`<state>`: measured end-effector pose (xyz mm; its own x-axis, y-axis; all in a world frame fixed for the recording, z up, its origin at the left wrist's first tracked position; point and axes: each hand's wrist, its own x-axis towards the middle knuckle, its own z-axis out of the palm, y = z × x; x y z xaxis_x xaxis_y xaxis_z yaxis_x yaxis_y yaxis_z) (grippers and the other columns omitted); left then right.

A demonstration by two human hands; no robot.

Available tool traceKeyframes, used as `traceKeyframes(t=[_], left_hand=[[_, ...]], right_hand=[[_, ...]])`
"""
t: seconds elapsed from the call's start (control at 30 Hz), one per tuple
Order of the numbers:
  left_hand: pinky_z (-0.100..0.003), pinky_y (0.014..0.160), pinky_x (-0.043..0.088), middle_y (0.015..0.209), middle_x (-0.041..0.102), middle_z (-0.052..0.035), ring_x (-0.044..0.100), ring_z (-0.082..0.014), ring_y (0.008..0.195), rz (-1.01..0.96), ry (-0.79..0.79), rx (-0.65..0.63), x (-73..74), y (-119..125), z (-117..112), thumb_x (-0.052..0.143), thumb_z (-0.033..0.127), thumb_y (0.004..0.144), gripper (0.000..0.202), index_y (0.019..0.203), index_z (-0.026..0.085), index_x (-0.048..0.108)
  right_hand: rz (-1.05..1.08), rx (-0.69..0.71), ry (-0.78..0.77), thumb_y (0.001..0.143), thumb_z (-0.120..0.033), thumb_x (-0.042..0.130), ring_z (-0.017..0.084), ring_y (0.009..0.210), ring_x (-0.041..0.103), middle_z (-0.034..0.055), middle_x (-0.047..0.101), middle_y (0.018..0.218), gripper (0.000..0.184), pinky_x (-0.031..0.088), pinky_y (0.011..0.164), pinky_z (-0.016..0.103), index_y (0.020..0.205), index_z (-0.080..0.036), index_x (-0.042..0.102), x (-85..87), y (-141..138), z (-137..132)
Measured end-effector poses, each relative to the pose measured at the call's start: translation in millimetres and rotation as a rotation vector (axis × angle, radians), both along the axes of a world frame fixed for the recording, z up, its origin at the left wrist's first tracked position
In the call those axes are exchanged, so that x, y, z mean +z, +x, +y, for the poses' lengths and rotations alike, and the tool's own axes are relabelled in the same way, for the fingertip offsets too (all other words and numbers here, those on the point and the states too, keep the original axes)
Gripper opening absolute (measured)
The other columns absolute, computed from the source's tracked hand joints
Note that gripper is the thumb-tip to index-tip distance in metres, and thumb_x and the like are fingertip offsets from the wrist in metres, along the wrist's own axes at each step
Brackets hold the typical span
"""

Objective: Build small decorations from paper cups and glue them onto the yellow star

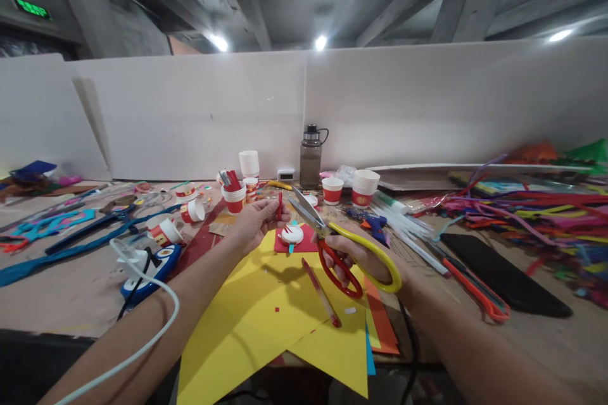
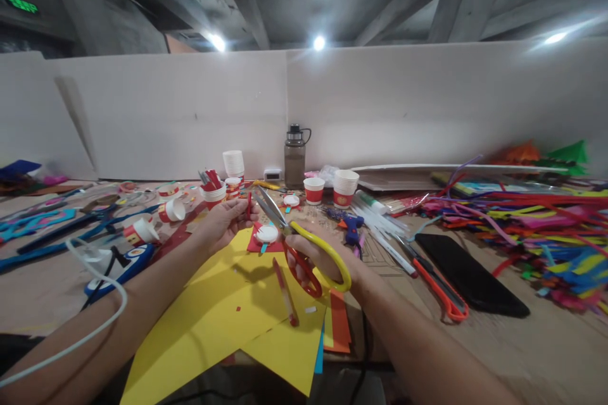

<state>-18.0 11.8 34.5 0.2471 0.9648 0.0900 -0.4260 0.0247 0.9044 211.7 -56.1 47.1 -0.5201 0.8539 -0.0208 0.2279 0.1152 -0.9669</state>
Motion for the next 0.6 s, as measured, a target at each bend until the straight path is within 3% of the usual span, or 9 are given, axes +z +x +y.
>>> traceKeyframes(t=[0.37,0.6], left_hand=[[-0.018,0.056,0.053,0.069,0.068,-0.0061,0.063,-0.0105,0.06,0.022,0.044,-0.025,-0.9,0.4,0.2,0.077,0.033,0.07,0.029,0.075,0.008,0.065],[-0.019,0.057,0.053,0.069,0.067,-0.006,0.063,-0.0104,0.06,0.041,0.072,-0.037,-2.3,0.2,1.0,0.078,0.037,0.069,0.032,0.075,0.008,0.066]], right_hand=[[-0.016,0.03,-0.021,0.09,-0.04,0.041,0.01,0.039,0.053,-0.0006,0.056,0.057,0.032,0.042,0.035,0.02,0.072,-0.016,0.052,0.8,0.1,1.4],[-0.058,0.028,-0.048,0.09,-0.042,0.04,0.011,0.038,0.052,-0.0006,0.053,0.048,0.037,0.041,0.035,0.02,0.066,-0.016,0.051,5.4,-1.6,-1.1]])
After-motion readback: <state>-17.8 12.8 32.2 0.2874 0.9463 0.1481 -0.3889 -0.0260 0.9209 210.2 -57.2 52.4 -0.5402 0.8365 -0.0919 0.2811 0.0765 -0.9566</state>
